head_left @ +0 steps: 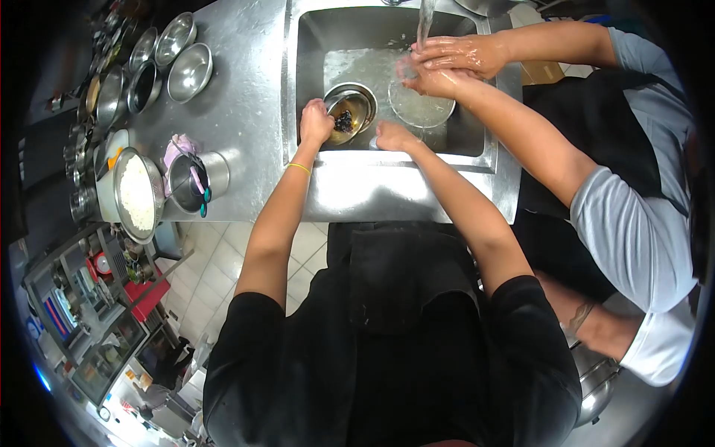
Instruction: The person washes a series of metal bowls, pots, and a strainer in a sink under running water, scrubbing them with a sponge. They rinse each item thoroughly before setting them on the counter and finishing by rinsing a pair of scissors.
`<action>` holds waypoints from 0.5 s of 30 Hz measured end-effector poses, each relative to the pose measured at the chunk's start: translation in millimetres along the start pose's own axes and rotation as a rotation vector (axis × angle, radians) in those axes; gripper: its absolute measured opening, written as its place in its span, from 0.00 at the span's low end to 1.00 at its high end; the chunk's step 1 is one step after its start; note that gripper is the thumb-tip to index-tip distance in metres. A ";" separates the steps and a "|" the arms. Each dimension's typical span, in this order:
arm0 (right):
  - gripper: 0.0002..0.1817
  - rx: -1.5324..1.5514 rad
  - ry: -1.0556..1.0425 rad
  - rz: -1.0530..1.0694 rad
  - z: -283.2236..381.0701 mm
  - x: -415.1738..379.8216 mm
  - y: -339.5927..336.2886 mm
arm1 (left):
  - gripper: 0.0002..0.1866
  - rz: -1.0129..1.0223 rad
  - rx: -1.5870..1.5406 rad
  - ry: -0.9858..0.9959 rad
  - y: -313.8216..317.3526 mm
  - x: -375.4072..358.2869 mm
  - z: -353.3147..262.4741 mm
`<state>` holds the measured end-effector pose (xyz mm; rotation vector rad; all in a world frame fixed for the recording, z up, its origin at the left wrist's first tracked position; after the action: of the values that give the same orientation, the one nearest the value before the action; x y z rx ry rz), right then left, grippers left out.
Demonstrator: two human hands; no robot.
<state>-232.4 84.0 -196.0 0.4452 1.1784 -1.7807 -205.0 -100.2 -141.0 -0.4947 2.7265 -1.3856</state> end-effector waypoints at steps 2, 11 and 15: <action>0.20 -0.014 -0.014 0.012 3.3 -3.2 -0.4 | 0.05 0.068 -0.015 -0.123 5.4 0.7 9.3; 0.26 -0.068 -0.141 0.163 11.0 -11.4 8.2 | 0.03 0.124 0.045 -0.122 8.8 0.1 7.4; 0.24 -0.007 -0.064 0.270 10.0 -14.2 12.1 | 0.05 0.151 0.066 -0.126 6.5 -0.7 4.3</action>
<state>-213.2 81.1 -187.6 0.5142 1.0274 -1.5465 -205.2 -99.8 -148.8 -0.3506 2.5514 -1.3528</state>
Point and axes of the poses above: each hand's wrist, its own x-axis towards the middle knuckle, its own y-axis out of the palm, z = x × y, the point moved 8 cm from there along x, towards the middle knuckle, and after that the axes turned 8 degrees about y, right-handed, at the moved point
